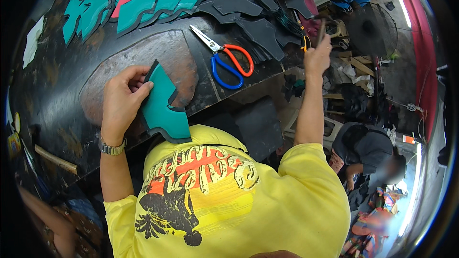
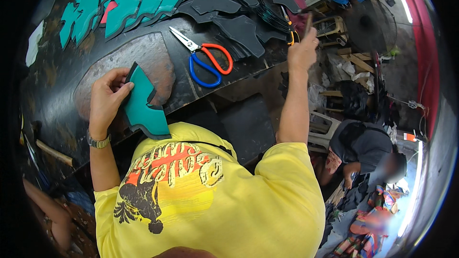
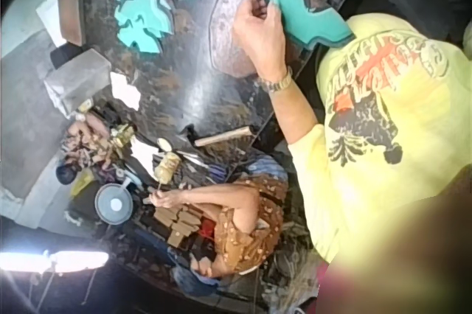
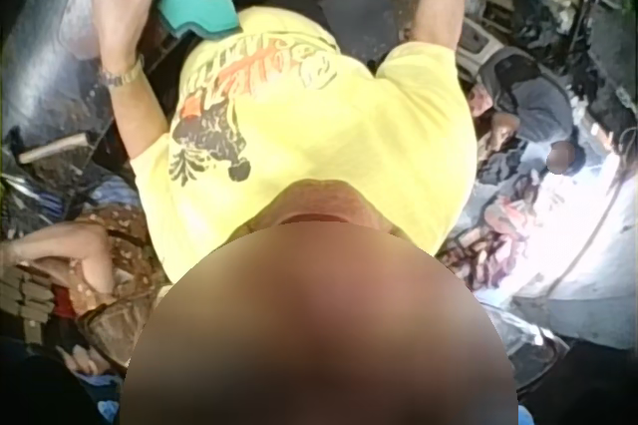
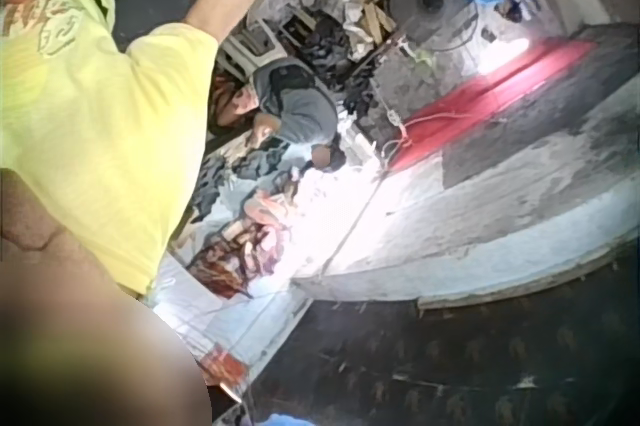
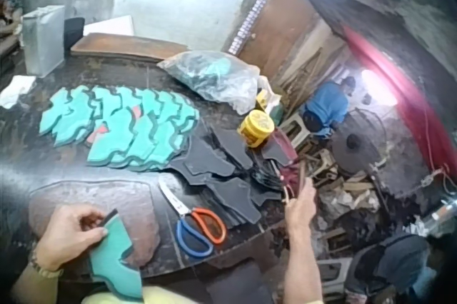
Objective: The person cuts a black leather piece with scissors, then hammers and punches holes along the edge of a teal leather piece. They retrieve a tool from a pouch and continue punching holes while working at a cluttered workbench.
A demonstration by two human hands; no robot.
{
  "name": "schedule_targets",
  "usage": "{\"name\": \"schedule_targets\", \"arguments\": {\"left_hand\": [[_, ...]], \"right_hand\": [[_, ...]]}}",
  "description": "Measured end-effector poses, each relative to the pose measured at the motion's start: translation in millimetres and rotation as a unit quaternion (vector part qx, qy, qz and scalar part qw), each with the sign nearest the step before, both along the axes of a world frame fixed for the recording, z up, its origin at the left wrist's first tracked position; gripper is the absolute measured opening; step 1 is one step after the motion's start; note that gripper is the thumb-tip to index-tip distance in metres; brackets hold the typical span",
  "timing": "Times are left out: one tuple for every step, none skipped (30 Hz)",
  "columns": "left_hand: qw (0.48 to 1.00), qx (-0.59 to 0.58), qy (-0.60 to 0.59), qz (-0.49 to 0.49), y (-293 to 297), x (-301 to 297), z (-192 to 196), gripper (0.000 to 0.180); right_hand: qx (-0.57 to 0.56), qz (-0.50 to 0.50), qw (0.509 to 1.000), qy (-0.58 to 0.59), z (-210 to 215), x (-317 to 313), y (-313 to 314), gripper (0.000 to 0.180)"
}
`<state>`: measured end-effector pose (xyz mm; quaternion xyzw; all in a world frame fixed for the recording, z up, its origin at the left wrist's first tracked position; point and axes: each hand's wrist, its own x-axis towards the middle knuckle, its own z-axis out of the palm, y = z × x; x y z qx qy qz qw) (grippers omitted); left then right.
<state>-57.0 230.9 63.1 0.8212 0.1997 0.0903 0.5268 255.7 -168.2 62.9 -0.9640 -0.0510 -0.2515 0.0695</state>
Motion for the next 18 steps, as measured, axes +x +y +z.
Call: {"name": "schedule_targets", "arguments": {"left_hand": [[1.0,0.012,-0.002,0.0,-1,0,1,0.029],[1.0,0.022,0.007,0.006,-1,-1,3,0.029],[0.999,0.036,-0.004,-0.002,-2,-1,4,0.029],[0.999,0.047,-0.003,-0.007,-3,-1,5,0.029],[0.999,0.052,0.005,-0.008,-4,-2,6,0.029],[0.998,0.056,0.013,-0.011,-5,-2,7,0.03],[0.999,0.05,0.018,-0.01,-5,-1,8,0.03],[0.998,0.059,0.013,-0.01,-6,1,9,0.03],[0.999,0.048,0.013,-0.017,-7,2,9,0.032],[0.998,0.052,0.036,-0.014,-7,3,10,0.033],[0.998,0.056,0.029,-0.015,-8,4,10,0.034],[0.997,0.058,0.043,-0.012,-8,4,11,0.034],[0.997,0.063,0.038,-0.011,-9,4,11,0.034],[0.997,0.067,0.034,-0.01,-10,3,11,0.035],[0.997,0.072,0.022,-0.009,-10,3,11,0.034],[0.997,0.076,0.011,-0.009,-10,2,11,0.034],[0.997,0.08,0.0,-0.01,-11,1,11,0.033],[0.996,0.086,0.009,-0.016,-10,0,11,0.032]], "right_hand": [[0.0,-0.008,1.0,-0.014,7,-1,2,0.066],[-0.021,0.082,0.987,-0.14,20,0,4,0.068],[-0.036,0.163,0.946,-0.276,29,-2,12,0.071],[0.095,0.191,0.951,-0.224,34,-9,22,0.067],[0.215,0.2,0.938,-0.185,42,-19,32,0.065],[0.319,0.236,0.913,-0.095,50,-30,45,0.058],[0.406,0.263,0.875,-0.012,60,-42,59,0.052],[0.549,0.372,0.741,0.105,64,-57,74,0.037],[0.555,0.398,0.71,0.171,67,-75,87,0.031],[0.538,0.415,0.694,0.238,69,-92,100,0.027],[0.519,0.41,0.68,0.316,71,-108,110,0.023],[0.469,0.403,0.706,0.346,67,-125,120,0.03],[0.418,0.37,0.739,0.378,62,-138,129,0.037],[0.327,0.43,0.756,0.371,61,-147,135,0.039],[0.235,0.482,0.765,0.356,59,-155,140,0.041],[0.208,0.508,0.753,0.362,55,-162,145,0.043],[0.183,0.53,0.742,0.368,51,-168,148,0.046],[0.141,0.516,0.743,0.402,49,-170,150,0.048]]}}
